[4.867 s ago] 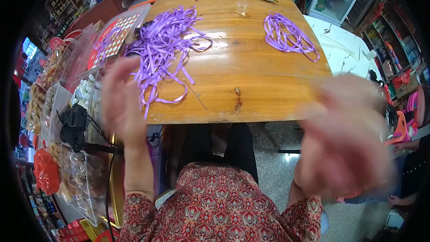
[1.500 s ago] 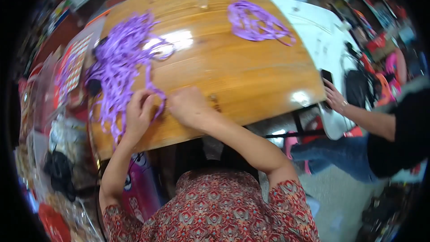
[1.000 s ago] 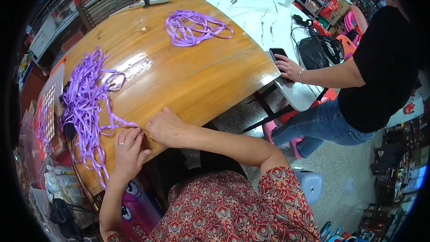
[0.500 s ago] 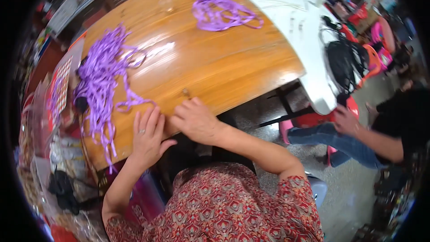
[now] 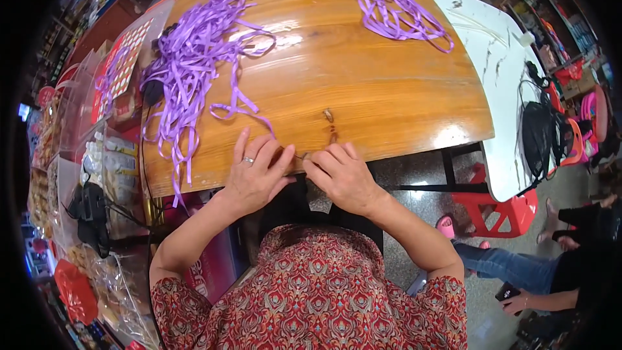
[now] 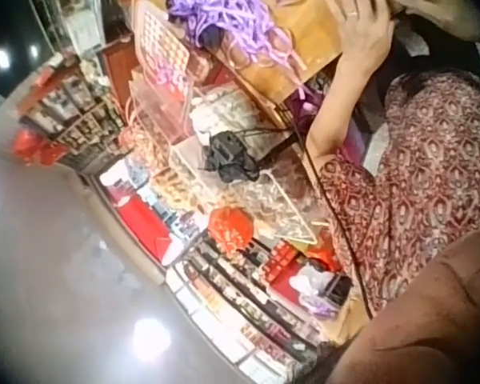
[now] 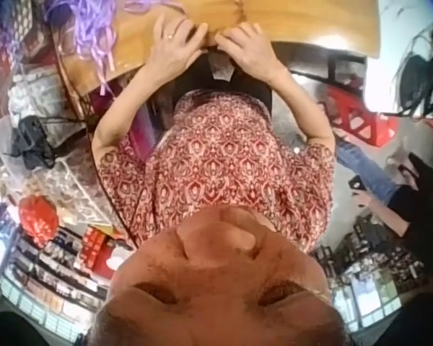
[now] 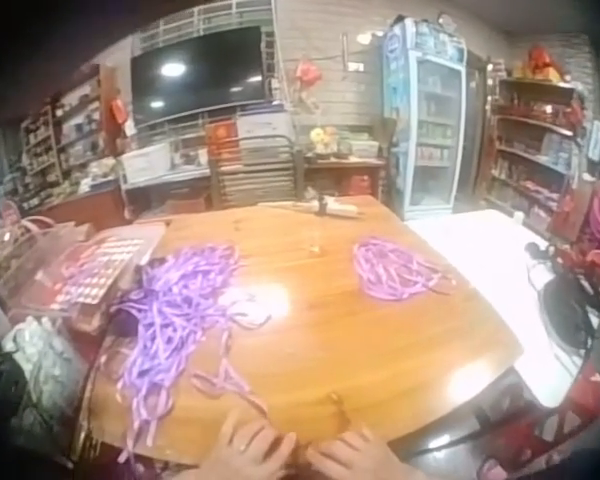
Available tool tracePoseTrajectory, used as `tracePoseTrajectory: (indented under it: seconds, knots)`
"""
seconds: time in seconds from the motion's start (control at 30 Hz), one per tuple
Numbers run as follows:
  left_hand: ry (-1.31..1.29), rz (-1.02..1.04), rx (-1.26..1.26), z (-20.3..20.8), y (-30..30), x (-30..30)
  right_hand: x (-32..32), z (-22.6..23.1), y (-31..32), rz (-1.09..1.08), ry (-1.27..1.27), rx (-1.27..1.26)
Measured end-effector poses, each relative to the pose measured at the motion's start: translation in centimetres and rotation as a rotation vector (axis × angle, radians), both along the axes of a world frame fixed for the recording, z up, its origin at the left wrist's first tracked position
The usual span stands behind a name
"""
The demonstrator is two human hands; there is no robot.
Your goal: Tie knots in strands of purple ribbon at a workbench.
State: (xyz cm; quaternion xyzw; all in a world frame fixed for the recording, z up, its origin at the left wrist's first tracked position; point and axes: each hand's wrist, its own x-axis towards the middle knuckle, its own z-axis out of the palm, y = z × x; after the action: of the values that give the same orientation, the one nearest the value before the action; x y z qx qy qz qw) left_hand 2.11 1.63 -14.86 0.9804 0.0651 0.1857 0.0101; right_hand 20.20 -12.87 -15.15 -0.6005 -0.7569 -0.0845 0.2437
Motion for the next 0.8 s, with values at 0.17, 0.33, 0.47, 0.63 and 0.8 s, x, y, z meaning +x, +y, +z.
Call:
tracePoseTrajectory:
  seconds: [0.17, 0.33, 0.47, 0.63, 0.8]
  knots:
    - [-0.054, -0.052, 0.066, -0.2, 0.0, -0.3, -0.1, 0.1, -0.8, 0.073, 0.051, 0.087]
    - [-0.196, -0.112, 0.041, -0.7, -1.0, 0.9, 0.0, 0.2, -1.8, -0.055, 0.067, 0.124]
    - [-0.324, -0.174, 0.022, 0.0, -1.9, 1.1, -0.5, 1.7, -2.6, 0.017, 0.055, 0.089]
    - [-0.426, -0.148, -0.230, 1.8, -2.0, 0.4, -1.1, 3.4, -0.9, 0.107, 0.012, 0.181]
    - [-0.493, -0.068, -0.141, 2.9, 0.0, -2.8, -2.5, 5.2, 2.8, 0.156, 0.040, 0.259]
